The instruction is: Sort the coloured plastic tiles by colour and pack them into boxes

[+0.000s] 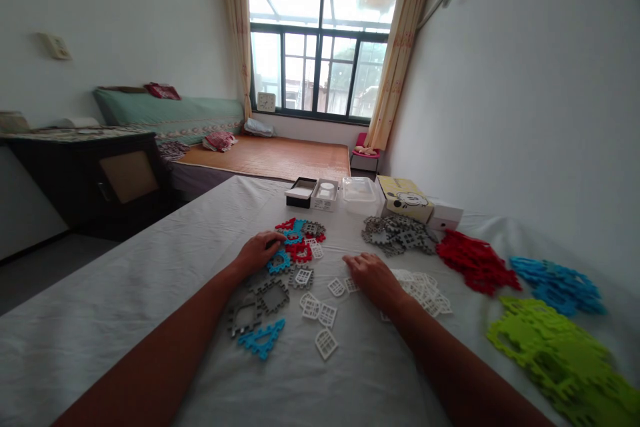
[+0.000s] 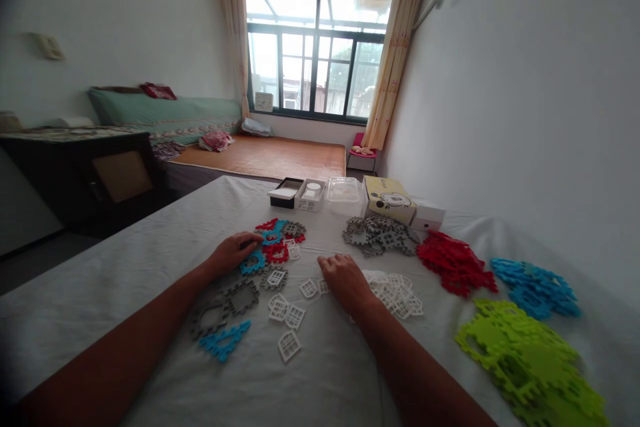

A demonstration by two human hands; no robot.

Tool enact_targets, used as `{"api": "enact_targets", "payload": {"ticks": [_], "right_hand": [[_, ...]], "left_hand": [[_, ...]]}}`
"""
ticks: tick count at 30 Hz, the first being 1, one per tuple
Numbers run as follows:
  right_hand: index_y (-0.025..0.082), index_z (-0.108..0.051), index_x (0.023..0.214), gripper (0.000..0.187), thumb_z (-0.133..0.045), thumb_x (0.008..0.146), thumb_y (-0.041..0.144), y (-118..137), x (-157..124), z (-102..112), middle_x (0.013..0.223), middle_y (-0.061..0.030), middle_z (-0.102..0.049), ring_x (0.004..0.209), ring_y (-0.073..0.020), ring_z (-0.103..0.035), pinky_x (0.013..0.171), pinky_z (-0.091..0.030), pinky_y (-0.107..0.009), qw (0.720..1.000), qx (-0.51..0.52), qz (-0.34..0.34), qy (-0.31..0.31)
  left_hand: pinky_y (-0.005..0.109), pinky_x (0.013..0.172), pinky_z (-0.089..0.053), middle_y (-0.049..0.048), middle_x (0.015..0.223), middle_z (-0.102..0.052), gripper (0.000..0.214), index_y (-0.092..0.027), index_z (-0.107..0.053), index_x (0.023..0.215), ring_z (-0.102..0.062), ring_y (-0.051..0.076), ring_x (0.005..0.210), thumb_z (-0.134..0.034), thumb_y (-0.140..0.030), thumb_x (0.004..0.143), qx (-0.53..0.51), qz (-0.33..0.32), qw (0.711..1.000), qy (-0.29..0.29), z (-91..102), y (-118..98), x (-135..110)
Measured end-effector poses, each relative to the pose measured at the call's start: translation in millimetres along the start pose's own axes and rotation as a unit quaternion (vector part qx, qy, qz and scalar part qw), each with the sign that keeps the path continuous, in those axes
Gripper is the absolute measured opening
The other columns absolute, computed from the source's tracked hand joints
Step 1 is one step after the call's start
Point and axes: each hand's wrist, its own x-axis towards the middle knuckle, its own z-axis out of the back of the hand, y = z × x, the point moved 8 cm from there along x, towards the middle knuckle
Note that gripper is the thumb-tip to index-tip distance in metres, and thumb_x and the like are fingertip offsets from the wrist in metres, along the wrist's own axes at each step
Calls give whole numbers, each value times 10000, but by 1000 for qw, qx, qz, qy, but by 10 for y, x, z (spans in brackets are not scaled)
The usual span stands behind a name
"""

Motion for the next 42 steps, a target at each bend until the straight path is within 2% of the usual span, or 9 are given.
{"api": "enact_targets", "payload": {"ticks": [8, 15, 21, 24, 27, 31, 34, 38, 42], "right_hand": [[237, -674, 894, 165, -519, 838, 226, -624, -243, 227, 951, -45, -690, 938, -222, -586, 765, -411, -324, 994, 36, -98, 36], [234, -668, 1060, 268, -626, 822, 350, -128, -159, 151, 1084, -50, -665, 1024, -195, -538, 916, -404, -306, 985, 163, 48, 18], [190, -651, 921, 218, -707, 742, 301, -61, -126, 79, 917, -41, -674, 905, -184, -561, 776, -425, -259, 981, 192, 0, 23], [217, -661, 881, 132, -581, 843, 315, -231, -165, 144, 811, -11, -676, 753, -146, -580, 672, -403, -231, 978, 205, -31, 36], [222, -685, 802, 281, -464, 904, 362, -537, -249, 210, 730, -16, -672, 672, -140, -580, 628, -383, -237, 981, 170, -66, 63], [222, -708, 829, 240, -570, 840, 418, -738, -293, 298, 835, -47, -678, 832, -185, -592, 719, -414, -271, 988, 130, -82, 20], [232, -694, 966, 231, -578, 849, 394, -462, -223, 290, 960, -54, -667, 926, -187, -578, 811, -434, -295, 982, 178, -43, -39], [236, -656, 1067, 258, -610, 842, 354, 227, -126, 142, 1053, -56, -651, 993, -182, -549, 865, -436, -280, 974, 208, 85, -12], [210, -657, 965, 149, -550, 876, 264, 474, -98, 83, 996, -60, -657, 953, -178, -552, 847, -428, -268, 987, 135, 92, 4]], "left_hand": [[314, 892, -475, 26, 1017, -703, 290, -241, -690, 974, -622, 212, 978, -481, -349, 805, -6, -7, 1000, -5, -17, 39, 3], [321, 896, -473, 37, 1020, -699, 299, -228, -690, 970, -625, 215, 974, -466, -348, 813, 0, -7, 1000, 0, -7, 2, 0], [327, 880, -477, 40, 1006, -698, 299, -227, -689, 974, -627, 218, 958, -468, -345, 811, 11, -12, 1000, -1, -15, 20, 4], [328, 880, -478, 42, 1004, -699, 301, -226, -692, 970, -630, 221, 955, -471, -349, 807, 9, -11, 1000, -4, -5, 7, 4], [327, 876, -480, 43, 995, -700, 303, -222, -697, 961, -633, 224, 947, -473, -353, 805, 9, -13, 1000, -6, 4, -16, 1], [323, 874, -478, 41, 999, -699, 304, -221, -696, 963, -629, 225, 956, -472, -353, 805, 12, -13, 1000, -4, -5, -13, 1], [330, 887, -470, 51, 1008, -693, 318, -209, -689, 977, -624, 224, 964, -453, -351, 819, 19, -16, 1000, 1, -21, 0, 3], [340, 893, -467, 59, 1018, -688, 328, -202, -688, 985, -622, 228, 972, -444, -354, 827, 20, -17, 1000, 3, -23, 7, -1], [336, 896, -467, 55, 1027, -689, 324, -211, -689, 985, -621, 226, 980, -449, -358, 827, 18, -18, 1000, 5, -16, -4, 0]]}}
